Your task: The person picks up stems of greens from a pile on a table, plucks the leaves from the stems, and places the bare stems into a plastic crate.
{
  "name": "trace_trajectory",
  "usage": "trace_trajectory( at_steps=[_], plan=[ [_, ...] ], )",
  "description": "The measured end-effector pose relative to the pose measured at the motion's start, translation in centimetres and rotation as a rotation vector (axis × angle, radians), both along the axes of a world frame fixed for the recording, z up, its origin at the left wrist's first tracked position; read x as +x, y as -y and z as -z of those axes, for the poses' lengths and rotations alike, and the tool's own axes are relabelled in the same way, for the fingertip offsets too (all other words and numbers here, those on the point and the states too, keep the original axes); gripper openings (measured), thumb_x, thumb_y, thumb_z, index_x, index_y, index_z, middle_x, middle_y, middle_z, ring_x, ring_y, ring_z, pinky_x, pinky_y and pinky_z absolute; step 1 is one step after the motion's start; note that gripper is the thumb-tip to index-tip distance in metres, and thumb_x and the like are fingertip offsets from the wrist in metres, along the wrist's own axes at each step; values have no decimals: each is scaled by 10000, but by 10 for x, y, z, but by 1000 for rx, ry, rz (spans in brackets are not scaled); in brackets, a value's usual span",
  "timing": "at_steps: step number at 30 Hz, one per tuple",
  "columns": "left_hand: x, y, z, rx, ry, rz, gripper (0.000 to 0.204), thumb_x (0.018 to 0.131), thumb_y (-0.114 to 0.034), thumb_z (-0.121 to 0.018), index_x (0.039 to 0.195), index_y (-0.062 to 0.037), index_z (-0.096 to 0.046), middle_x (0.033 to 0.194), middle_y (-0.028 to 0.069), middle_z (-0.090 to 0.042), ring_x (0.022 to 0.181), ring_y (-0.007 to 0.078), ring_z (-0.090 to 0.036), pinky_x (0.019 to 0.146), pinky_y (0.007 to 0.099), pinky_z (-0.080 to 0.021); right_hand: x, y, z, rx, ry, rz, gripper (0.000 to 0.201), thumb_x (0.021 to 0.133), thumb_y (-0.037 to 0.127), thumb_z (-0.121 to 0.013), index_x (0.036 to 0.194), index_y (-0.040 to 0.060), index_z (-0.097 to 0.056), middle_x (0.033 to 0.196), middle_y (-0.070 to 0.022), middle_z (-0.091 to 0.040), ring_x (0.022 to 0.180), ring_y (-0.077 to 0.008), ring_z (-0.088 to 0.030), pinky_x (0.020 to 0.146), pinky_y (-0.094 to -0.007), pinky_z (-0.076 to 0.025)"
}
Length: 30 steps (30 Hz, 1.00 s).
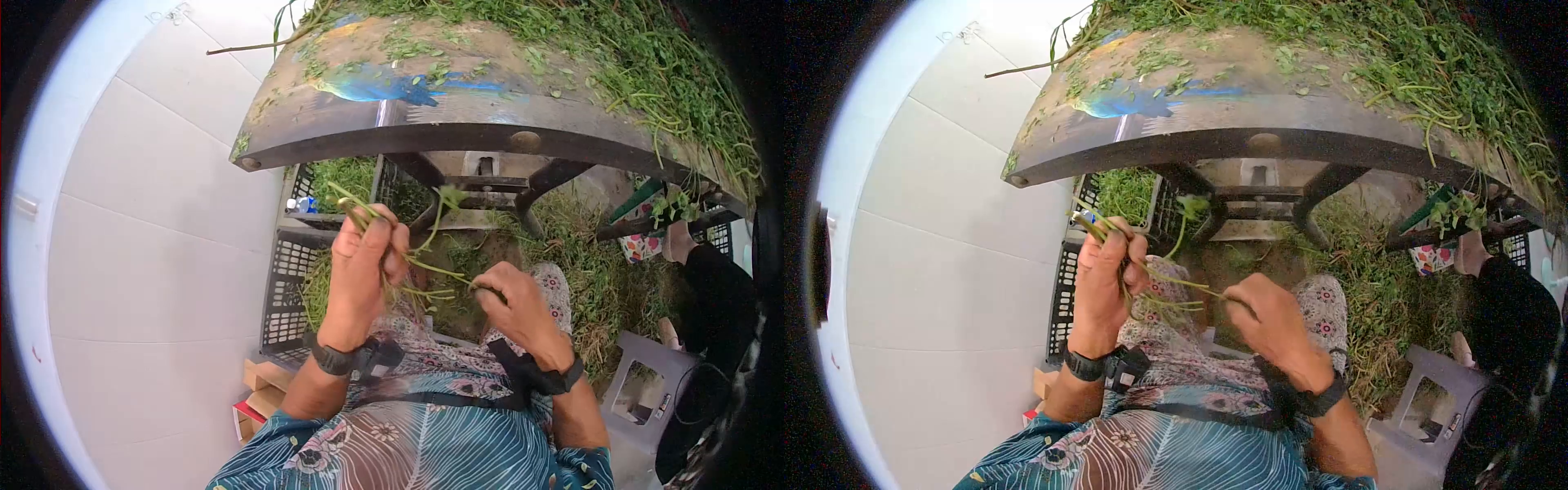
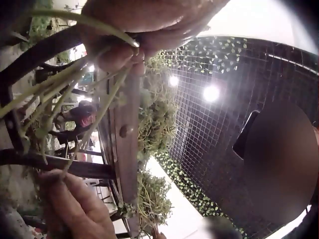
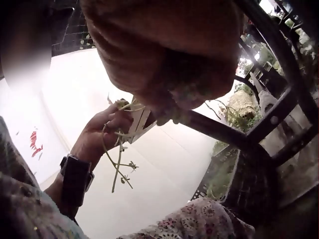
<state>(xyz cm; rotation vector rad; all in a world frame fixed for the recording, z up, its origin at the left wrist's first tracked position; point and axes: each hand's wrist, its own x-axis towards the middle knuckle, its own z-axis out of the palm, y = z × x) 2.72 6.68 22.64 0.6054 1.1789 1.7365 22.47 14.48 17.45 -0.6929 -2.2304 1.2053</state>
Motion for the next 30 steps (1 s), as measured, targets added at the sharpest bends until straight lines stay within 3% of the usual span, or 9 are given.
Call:
trace_trajectory(
  at_steps=[3,6,12,15,19,22,25,27,30],
  plan=[
    [-5,3,0,19,-6,9,121,901,-218,-531,942,-110,-496,717,17,-511,480,57,-382,418,189,-319,7,5,-2,-53,12,-18,159,767,112,-542,872,1,-583,773,-160,-557,736,-358,-544,646,-401,-444],
    [-1,5,0,-32,-34,-61,105,904,-184,-515,917,-82,-492,700,12,-533,496,45,-391,424,186,-307,6,7,-1,-118,63,44,173,781,109,-508,890,-7,-576,763,-158,-563,726,-320,-559,634,-389,-442],
    [21,7,3,-55,-243,78,143,906,-198,-518,940,-59,-518,685,3,-535,485,32,-384,430,181,-308,8,-10,23,-1023,-137,357,200,829,136,-443,951,22,-554,723,-35,-541,671,-135,-510,553,-279,-399],
    [20,5,-4,-60,-236,70,170,908,-229,-520,930,-61,-503,661,4,-506,493,47,-386,437,186,-304,22,-21,37,-1110,-208,590,216,848,158,-451,997,21,-526,711,-8,-508,636,-109,-466,534,-247,-372],
    [12,4,-6,-108,-332,159,186,909,-250,-519,906,-64,-515,659,-1,-513,500,46,-390,444,188,-305,36,-22,26,-951,-224,494,199,834,133,-499,1015,57,-527,702,23,-489,617,-111,-465,534,-267,-384],
    [18,1,-2,-117,-412,241,184,902,-242,-521,925,-59,-534,677,-6,-543,502,26,-396,445,173,-301,20,-5,-8,-307,-218,280,184,796,112,-549,973,65,-553,677,-10,-499,609,-178,-513,536,-321,-413],
    [24,0,-4,-92,-403,288,162,905,-212,-505,938,-56,-534,679,-10,-548,499,18,-394,447,165,-299,5,-1,-49,46,-68,49,193,749,116,-603,932,57,-580,744,-94,-560,681,-277,-571,579,-367,-454],
    [27,1,-11,-111,-359,301,226,904,-277,-524,931,-53,-526,670,7,-539,488,37,-405,435,176,-309,1,-4,-42,134,35,6,231,732,126,-620,952,65,-583,801,-133,-569,717,-318,-570,596,-383,-462],
    [22,6,-14,-81,-220,307,160,909,-209,-500,961,-59,-521,682,-8,-554,494,23,-402,449,164,-307,1,-7,-27,217,140,-43,280,730,137,-628,999,82,-573,839,-142,-577,731,-339,-574,602,-402,-463]
  ],
)
